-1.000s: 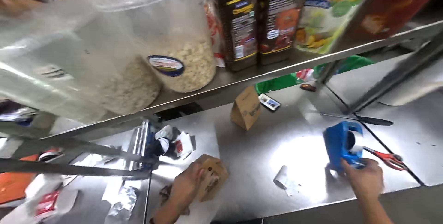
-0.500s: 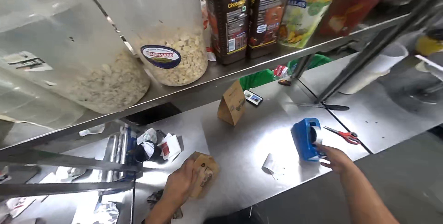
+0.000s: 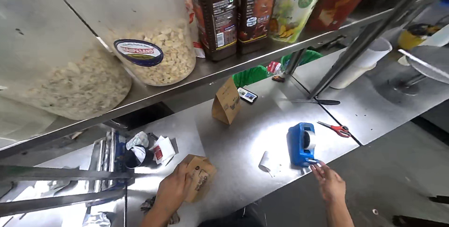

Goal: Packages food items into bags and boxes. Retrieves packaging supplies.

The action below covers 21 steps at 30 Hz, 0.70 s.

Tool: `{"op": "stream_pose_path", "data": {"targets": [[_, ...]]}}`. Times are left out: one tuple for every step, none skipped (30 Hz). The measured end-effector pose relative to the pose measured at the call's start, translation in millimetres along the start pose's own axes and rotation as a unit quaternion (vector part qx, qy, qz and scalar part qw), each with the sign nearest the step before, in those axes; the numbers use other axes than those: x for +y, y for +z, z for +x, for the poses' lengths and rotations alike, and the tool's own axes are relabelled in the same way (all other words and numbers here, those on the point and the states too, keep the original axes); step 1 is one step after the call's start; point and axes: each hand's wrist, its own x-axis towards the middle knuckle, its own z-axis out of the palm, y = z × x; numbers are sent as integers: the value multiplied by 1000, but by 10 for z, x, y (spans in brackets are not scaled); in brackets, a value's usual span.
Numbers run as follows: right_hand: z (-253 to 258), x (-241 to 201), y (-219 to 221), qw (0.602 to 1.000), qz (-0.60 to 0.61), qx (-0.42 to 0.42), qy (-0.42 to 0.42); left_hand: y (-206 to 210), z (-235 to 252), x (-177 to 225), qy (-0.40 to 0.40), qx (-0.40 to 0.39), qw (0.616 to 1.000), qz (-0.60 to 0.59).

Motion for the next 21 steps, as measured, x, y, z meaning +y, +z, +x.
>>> {"op": "stream_pose_path", "data": {"targets": [[0,96,16,1000,-24,0,7,6,-4,-2,6,10,1000,-2],[-21,195,56,999,-35,0,26,6,-17,-10,10,13,1000,-3],[-66,262,118,999,-23,0,49,7,-28,-17,12,13,1000,-2],[-119,285,191,997,-1,-5,74,8,-28,-15,11,12,1000,-1],[-165,274,267,995,14,-6,95,8,-18,-9,9,10,1000,-3],[-202,256,325,994,20,-6,109,9,-4,-4,10,11,1000,-5],[-242,245,351,992,19,-8,121,15,-4,-3,11,12,1000,-7],[-291,216,362,992,15,-10,128,29,-13,-6,13,14,1000,-8],[-345,159,375,992,8,-5,125,42,-25,-16,15,19,1000,-8],[-407,71,405,994,2,7,113,45,-36,-30,15,22,1000,-7],[-471,-40,453,995,-1,19,97,37,-40,-43,11,20,1000,-6],[-534,-158,499,996,0,29,84,35,-36,-42,10,19,1000,-9],[-607,-252,528,996,5,36,79,44,-42,-33,11,21,1000,-12],[-686,-298,549,996,10,37,82,52,-60,-33,12,23,1000,-14],[-738,-311,576,995,18,39,90,46,-66,-32,12,22,1000,-18],[-747,-298,610,994,26,44,98,33,-62,-28,10,23,999,-22],[-724,-247,643,992,33,52,106,26,-62,-33,10,26,999,-25],[-686,-160,667,990,39,58,121,26,-71,-44,11,31,999,-24],[-632,-47,682,987,49,60,142,29,-78,-55,11,32,999,-24],[-568,67,703,982,63,56,166,26,-76,-58,11,31,999,-24],[-512,154,733,978,81,45,184,22,-65,-60,12,30,999,-24]]}}
